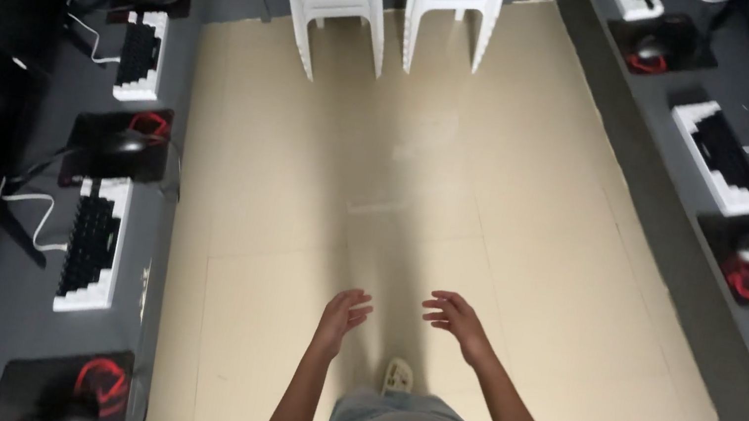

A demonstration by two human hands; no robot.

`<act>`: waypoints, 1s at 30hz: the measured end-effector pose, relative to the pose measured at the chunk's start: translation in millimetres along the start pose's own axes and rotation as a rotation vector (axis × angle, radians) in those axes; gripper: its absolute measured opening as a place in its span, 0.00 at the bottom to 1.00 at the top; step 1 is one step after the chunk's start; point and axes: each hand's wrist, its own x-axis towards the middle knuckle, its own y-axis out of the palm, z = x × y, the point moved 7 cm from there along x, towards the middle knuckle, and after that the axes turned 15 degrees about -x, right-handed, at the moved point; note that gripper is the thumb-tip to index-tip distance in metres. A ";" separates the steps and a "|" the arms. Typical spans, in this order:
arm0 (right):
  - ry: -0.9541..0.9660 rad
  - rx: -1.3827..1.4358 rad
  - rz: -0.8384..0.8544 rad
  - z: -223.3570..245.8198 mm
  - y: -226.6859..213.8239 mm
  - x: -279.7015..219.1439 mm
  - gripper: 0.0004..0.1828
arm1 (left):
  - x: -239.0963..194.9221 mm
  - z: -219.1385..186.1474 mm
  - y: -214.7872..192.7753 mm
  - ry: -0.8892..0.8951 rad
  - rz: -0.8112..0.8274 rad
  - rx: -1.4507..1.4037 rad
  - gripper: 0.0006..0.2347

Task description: The person cleans white plastic chairs in a computer lab using a cloth and a spray bottle. They wipe the seat and backrest of each chair, then move the chair to a desk. The person repeats this process for multiple chairs.

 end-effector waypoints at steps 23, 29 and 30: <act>-0.087 0.178 -0.121 236.0 -160.4 499.2 0.21 | 493.3 -284.1 195.3 -0.086 0.215 0.172 0.20; -0.067 0.228 -0.172 282.8 -203.0 590.5 0.21 | 604.7 -362.9 249.9 -0.068 0.310 0.251 0.19; -0.027 0.214 -0.190 293.6 -214.9 607.3 0.21 | 625.1 -375.8 262.9 -0.044 0.350 0.227 0.19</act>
